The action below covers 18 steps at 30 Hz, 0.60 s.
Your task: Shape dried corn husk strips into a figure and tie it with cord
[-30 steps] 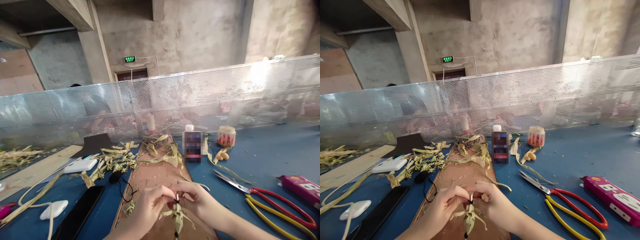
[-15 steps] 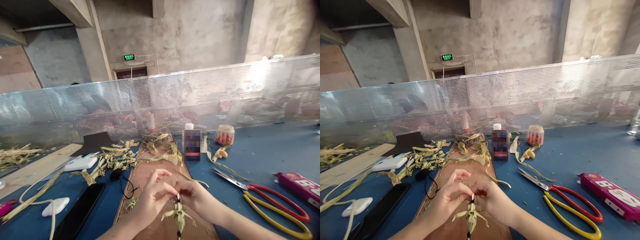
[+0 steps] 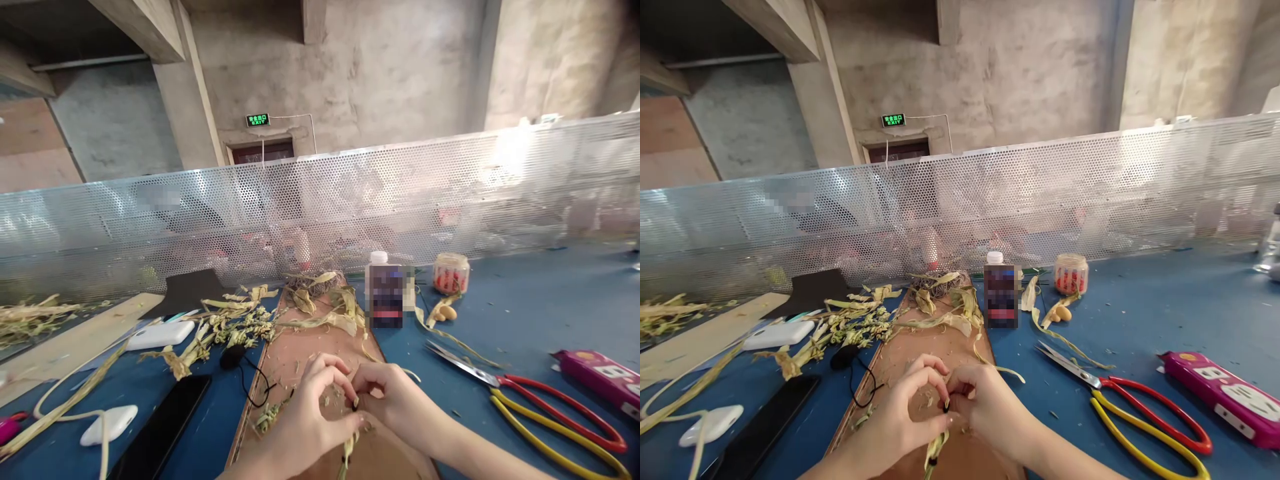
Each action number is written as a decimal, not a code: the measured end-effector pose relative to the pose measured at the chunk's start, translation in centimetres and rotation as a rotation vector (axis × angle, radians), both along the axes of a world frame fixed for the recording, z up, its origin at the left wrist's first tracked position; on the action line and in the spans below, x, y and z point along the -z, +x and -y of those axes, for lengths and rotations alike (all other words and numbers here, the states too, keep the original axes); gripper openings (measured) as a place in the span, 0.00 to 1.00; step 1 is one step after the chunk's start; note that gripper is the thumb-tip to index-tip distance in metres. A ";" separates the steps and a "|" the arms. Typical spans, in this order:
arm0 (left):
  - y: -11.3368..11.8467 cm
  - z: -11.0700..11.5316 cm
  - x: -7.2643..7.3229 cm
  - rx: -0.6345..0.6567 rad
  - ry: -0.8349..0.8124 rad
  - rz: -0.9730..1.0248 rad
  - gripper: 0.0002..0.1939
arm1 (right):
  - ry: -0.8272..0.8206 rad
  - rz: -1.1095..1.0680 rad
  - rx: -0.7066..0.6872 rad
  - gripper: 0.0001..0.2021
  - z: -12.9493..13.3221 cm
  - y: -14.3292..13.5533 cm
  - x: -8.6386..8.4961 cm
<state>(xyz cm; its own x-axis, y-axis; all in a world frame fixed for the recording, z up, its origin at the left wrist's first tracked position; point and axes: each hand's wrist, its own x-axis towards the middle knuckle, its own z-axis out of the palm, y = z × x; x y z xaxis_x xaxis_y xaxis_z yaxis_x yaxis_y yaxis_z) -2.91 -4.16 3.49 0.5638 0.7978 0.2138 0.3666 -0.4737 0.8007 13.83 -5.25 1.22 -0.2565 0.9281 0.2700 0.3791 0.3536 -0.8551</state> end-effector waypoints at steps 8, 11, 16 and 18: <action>-1.5 -1.7 -1.0 0.063 -0.092 -0.120 0.06 | -0.113 -0.147 -0.185 0.04 -1.2 1.2 0.6; -1.9 -1.9 -1.4 0.017 -0.042 -0.063 0.07 | -0.137 -0.202 -0.119 0.05 -1.5 0.7 0.3; -2.0 -2.3 -0.7 -0.090 0.287 -0.078 0.12 | -0.147 -0.283 -0.098 0.07 -1.9 0.1 -0.8; -2.0 -2.6 -0.2 -0.119 0.369 -0.065 0.11 | -0.149 -0.287 -0.119 0.08 -2.4 0.0 -0.9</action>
<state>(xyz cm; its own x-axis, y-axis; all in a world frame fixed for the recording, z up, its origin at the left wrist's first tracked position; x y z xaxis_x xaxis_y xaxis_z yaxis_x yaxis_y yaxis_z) -4.90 -1.54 3.65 0.4941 0.7344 0.4653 0.4807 -0.6768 0.5576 13.83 -2.82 2.11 -0.2984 0.9309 0.2107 0.0793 0.2442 -0.9665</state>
